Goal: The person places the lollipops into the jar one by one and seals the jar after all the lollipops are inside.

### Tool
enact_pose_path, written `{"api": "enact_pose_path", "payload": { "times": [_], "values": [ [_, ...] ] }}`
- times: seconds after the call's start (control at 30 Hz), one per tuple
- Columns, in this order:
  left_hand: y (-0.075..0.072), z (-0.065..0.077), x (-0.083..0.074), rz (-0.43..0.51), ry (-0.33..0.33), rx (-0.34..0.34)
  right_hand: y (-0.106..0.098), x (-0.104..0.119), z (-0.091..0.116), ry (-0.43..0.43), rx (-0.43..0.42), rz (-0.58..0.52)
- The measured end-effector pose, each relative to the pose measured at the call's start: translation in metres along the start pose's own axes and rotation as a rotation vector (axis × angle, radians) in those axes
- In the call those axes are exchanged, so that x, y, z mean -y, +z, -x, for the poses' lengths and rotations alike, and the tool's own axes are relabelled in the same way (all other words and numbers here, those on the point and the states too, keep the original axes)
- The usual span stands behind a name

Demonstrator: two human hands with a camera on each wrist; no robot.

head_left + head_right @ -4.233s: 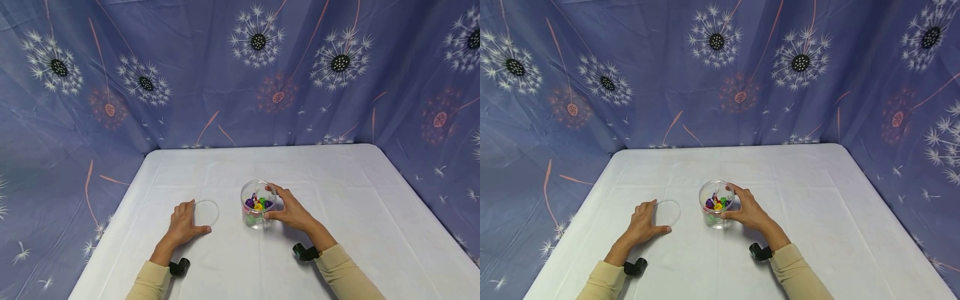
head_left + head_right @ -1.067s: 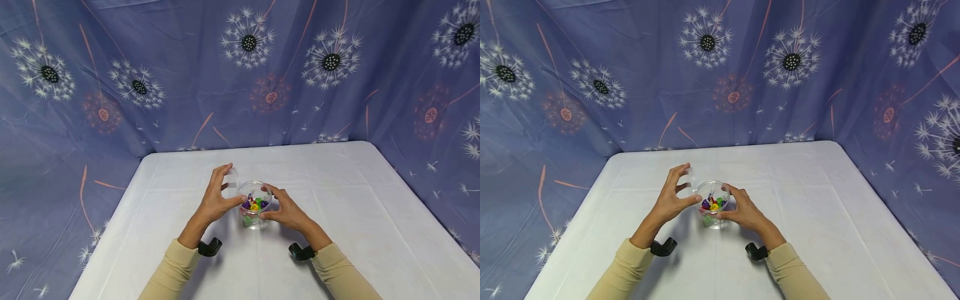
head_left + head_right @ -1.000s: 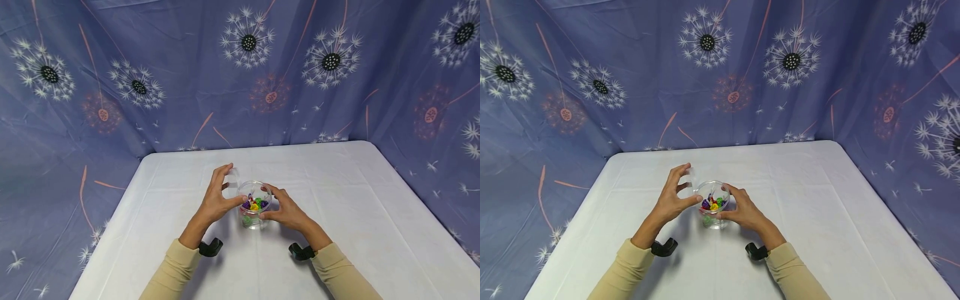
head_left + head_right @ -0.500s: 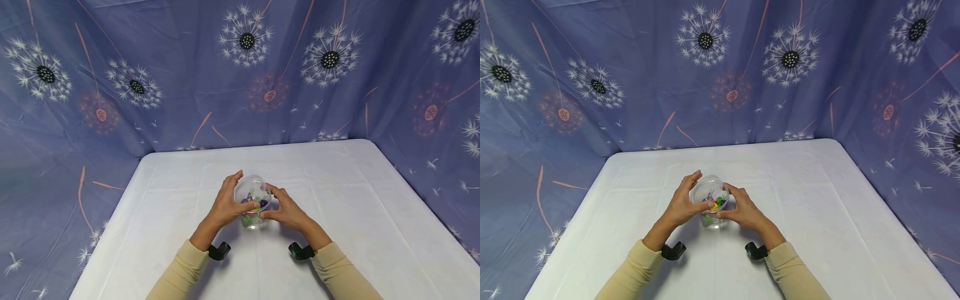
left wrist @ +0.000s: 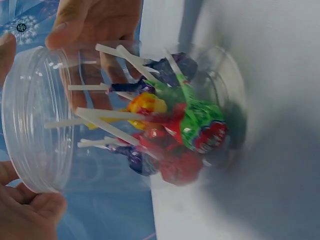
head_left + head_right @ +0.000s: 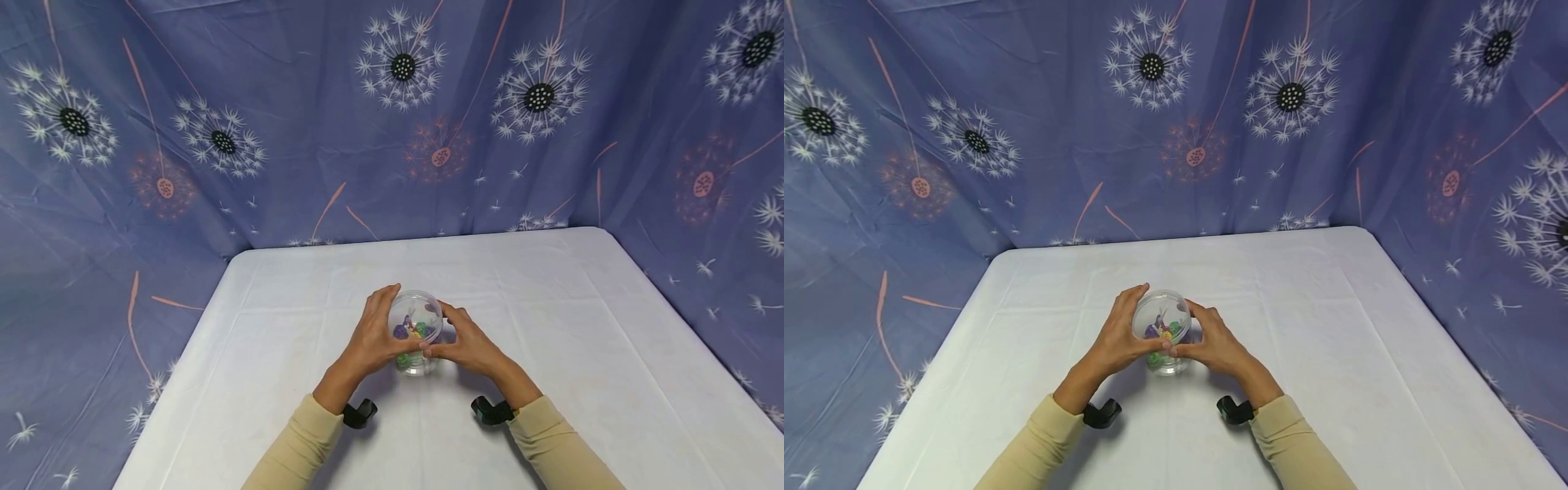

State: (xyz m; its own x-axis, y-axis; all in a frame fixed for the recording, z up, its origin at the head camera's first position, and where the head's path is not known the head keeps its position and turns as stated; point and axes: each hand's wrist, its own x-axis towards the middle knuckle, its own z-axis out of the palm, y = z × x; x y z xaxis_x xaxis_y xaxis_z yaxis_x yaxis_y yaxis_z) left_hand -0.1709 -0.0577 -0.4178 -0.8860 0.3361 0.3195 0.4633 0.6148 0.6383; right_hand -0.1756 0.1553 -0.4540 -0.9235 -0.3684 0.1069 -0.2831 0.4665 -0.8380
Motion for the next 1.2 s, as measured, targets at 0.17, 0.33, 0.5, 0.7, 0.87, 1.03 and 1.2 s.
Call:
{"api": "enact_pose_path", "payload": {
  "times": [0.17, 0.33, 0.5, 0.7, 0.87, 1.03, 1.2],
  "values": [
    [0.001, 0.003, 0.006, 0.018, -0.087, 0.045, 0.000, 0.000, 0.000, 0.003, 0.004, 0.002],
    [0.002, 0.006, 0.010, 0.065, -0.132, 0.069, 0.000, 0.000, 0.000, -0.009, 0.003, -0.005],
    [0.004, 0.008, 0.012, 0.109, -0.157, 0.069, 0.001, 0.000, 0.000, -0.017, 0.010, -0.010],
    [0.008, 0.012, 0.017, 0.190, -0.218, 0.065, 0.001, -0.001, 0.001, -0.010, 0.006, -0.002],
    [0.013, 0.016, 0.021, 0.241, -0.220, 0.053, 0.001, -0.003, 0.000, -0.004, 0.007, 0.002],
    [0.013, 0.016, 0.021, 0.245, -0.196, 0.025, 0.001, -0.003, 0.000, -0.009, 0.003, 0.003],
    [0.010, 0.014, 0.020, 0.193, -0.176, 0.018, 0.001, -0.003, 0.000, -0.004, 0.004, 0.012]
  ]
}}
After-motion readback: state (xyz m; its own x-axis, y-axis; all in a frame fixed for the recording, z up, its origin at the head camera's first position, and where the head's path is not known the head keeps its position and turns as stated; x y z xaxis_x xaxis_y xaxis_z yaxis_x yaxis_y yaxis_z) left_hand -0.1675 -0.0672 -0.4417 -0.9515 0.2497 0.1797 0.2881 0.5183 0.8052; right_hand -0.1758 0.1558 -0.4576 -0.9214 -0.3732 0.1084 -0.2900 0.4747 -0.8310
